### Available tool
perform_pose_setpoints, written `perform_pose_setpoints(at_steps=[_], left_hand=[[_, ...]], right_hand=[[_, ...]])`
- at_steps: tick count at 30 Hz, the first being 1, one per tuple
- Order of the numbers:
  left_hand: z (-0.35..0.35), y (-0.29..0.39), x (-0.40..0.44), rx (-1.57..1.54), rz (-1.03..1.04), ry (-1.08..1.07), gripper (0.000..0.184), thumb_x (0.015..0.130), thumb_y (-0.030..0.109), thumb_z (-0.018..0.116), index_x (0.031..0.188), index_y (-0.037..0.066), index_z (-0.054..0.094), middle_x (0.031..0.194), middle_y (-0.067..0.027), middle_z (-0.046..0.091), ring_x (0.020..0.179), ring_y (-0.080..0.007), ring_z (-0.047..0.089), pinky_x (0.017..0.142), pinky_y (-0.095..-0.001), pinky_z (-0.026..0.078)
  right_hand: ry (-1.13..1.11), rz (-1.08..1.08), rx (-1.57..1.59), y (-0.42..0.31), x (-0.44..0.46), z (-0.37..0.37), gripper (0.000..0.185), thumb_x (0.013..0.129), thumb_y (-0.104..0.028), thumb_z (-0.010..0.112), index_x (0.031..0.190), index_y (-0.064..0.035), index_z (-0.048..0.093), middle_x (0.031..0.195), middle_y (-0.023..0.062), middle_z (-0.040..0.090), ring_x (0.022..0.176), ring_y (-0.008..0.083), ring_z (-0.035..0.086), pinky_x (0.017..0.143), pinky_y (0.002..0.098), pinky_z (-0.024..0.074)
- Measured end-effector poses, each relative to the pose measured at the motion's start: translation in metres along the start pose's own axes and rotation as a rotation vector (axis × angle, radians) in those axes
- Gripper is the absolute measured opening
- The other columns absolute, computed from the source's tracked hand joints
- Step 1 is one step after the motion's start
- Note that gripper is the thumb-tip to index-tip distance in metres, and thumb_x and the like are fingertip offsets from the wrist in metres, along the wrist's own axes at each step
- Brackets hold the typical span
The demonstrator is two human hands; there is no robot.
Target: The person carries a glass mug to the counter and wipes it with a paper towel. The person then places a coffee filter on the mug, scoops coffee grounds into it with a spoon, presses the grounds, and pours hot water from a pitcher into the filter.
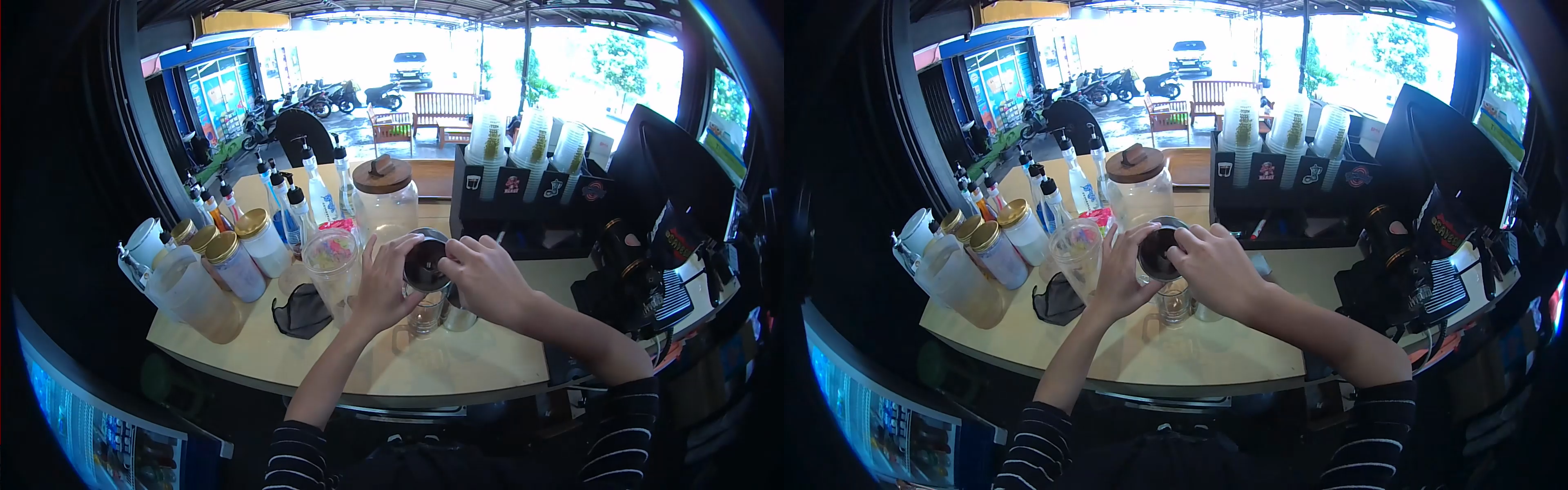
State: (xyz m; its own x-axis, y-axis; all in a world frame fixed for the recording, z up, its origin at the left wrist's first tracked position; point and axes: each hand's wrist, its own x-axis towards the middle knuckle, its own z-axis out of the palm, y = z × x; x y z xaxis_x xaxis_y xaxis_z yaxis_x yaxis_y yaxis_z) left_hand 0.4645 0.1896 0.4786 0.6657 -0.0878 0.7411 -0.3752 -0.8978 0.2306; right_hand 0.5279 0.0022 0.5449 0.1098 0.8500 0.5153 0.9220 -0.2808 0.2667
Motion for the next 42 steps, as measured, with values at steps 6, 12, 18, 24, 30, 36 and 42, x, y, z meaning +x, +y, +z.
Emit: perform_pose_setpoints(at_steps=[6, 12, 18, 24, 30, 36, 42], left_hand=[[-0.002, -0.005, -0.003, -0.074, -0.004, -0.003, 0.083, 0.062, 0.021, 0.079, 0.132, 0.01, 0.036, 0.126, -0.0081, 0.051, 0.119, -0.0265, 0.047, 0.111, -0.0537, 0.016], [-0.004, -0.008, -0.005, -0.125, -0.055, -0.011, 0.085, 0.062, 0.024, 0.083, 0.131, 0.01, 0.038, 0.129, -0.0103, 0.049, 0.124, -0.0307, 0.044, 0.112, -0.0518, 0.018], [-0.01, -0.008, -0.005, -0.138, -0.084, -0.037, 0.087, 0.062, 0.024, 0.084, 0.133, 0.01, 0.037, 0.131, -0.0111, 0.047, 0.125, -0.032, 0.04, 0.112, -0.049, 0.021], [-0.015, -0.011, 0.005, -0.261, -0.017, -0.056, 0.084, 0.062, 0.024, 0.083, 0.133, 0.01, 0.04, 0.124, -0.0105, 0.049, 0.12, -0.0302, 0.044, 0.109, -0.0445, 0.027], [-0.023, -0.016, 0.018, -0.152, 0.044, -0.142, 0.083, 0.06, 0.024, 0.084, 0.131, 0.01, 0.042, 0.122, -0.009, 0.051, 0.114, -0.0271, 0.049, 0.103, -0.0416, 0.036], [-0.023, -0.014, 0.023, -0.206, 0.003, -0.169, 0.085, 0.06, 0.027, 0.084, 0.132, 0.011, 0.041, 0.125, -0.0087, 0.053, 0.111, -0.0274, 0.054, 0.113, -0.0473, 0.021], [-0.023, -0.013, 0.021, -0.144, 0.033, -0.216, 0.083, 0.062, 0.024, 0.082, 0.132, 0.011, 0.04, 0.127, -0.0089, 0.05, 0.121, -0.0293, 0.047, 0.113, -0.051, 0.021]], right_hand=[[0.028, -0.116, -0.129, 0.009, 0.001, -0.008, 0.01, 0.072, -0.013, 0.061, 0.081, -0.0087, 0.06, 0.091, 0.0016, 0.054, 0.09, 0.0149, 0.052, 0.076, 0.0317, 0.0369], [-0.026, -0.174, -0.091, 0.014, 0.009, -0.016, 0.009, 0.072, -0.013, 0.061, 0.081, -0.01, 0.061, 0.088, 0.0002, 0.054, 0.089, 0.0135, 0.052, 0.077, 0.0319, 0.0374], [-0.054, -0.26, -0.06, 0.015, 0.013, -0.018, 0.01, 0.071, -0.015, 0.062, 0.08, -0.0102, 0.062, 0.087, -0.0002, 0.054, 0.088, 0.0131, 0.053, 0.077, 0.0317, 0.0377], [-0.012, -0.26, -0.041, 0.013, 0.013, -0.014, 0.01, 0.071, -0.015, 0.062, 0.08, -0.0098, 0.061, 0.086, -0.0002, 0.054, 0.088, 0.0137, 0.053, 0.075, 0.0314, 0.0382], [0.116, -0.274, -0.127, 0.013, 0.01, -0.007, 0.012, 0.07, -0.015, 0.062, 0.08, -0.0088, 0.061, 0.087, 0.0012, 0.054, 0.087, 0.0144, 0.053, 0.073, 0.031, 0.0384], [0.154, -0.194, -0.175, 0.013, 0.007, -0.004, 0.011, 0.07, -0.014, 0.061, 0.08, -0.0091, 0.061, 0.087, 0.0015, 0.053, 0.087, 0.0148, 0.053, 0.072, 0.0304, 0.0388], [0.051, -0.185, -0.076, 0.015, 0.005, -0.002, 0.026, 0.061, -0.008, 0.067, 0.086, -0.0083, 0.059, 0.09, 0.0029, 0.054, 0.085, 0.0166, 0.052, 0.072, 0.0315, 0.0371]])
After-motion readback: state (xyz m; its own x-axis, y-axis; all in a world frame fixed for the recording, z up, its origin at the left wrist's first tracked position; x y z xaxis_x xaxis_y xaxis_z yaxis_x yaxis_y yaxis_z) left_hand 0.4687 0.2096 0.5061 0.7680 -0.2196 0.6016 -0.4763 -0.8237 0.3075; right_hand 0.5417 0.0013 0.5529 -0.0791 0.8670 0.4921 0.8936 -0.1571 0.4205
